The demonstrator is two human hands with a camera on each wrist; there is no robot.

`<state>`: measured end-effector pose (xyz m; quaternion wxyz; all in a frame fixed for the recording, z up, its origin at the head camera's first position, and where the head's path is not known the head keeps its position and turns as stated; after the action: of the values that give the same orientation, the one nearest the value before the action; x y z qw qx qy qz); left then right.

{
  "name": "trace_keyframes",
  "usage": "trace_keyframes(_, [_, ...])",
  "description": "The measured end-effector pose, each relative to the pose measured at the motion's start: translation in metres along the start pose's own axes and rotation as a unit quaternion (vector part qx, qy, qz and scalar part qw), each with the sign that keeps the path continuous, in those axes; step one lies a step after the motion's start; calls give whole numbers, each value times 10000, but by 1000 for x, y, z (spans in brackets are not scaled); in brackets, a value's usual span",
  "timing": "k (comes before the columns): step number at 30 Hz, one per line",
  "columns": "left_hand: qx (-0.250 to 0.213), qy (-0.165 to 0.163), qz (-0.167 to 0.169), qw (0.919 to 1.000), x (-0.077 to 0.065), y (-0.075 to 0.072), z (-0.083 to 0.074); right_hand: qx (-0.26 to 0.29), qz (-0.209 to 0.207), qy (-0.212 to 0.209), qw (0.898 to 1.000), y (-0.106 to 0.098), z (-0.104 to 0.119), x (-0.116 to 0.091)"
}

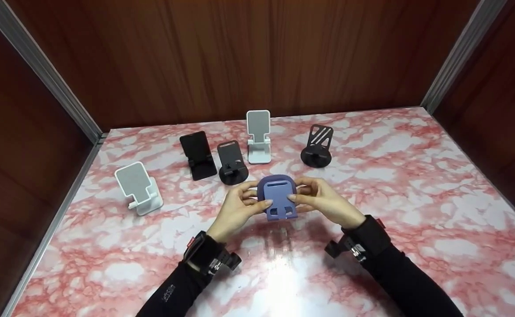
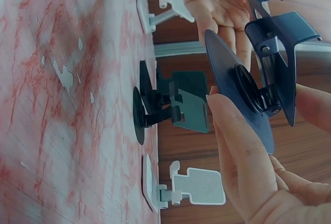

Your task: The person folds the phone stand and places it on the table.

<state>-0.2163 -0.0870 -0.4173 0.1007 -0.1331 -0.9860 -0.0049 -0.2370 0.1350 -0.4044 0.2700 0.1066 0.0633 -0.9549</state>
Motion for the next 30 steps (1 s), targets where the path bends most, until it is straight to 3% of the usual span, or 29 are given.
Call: trace_keyframes(30, [100, -3, -59, 9999, -1, 1, 3, -108, 51, -61, 9999, 3, -2, 2])
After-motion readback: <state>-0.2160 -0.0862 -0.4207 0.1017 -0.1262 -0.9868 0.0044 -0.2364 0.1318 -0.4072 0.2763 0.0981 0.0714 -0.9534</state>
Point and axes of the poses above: each hand's wrist, its own x-axis towards the middle knuckle, its own y-axis out of the palm, z = x × y, the point moved 1 cm from there along x, towards the middle knuckle, and after that the axes turned 8 degrees about y, right-handed, at the moved point
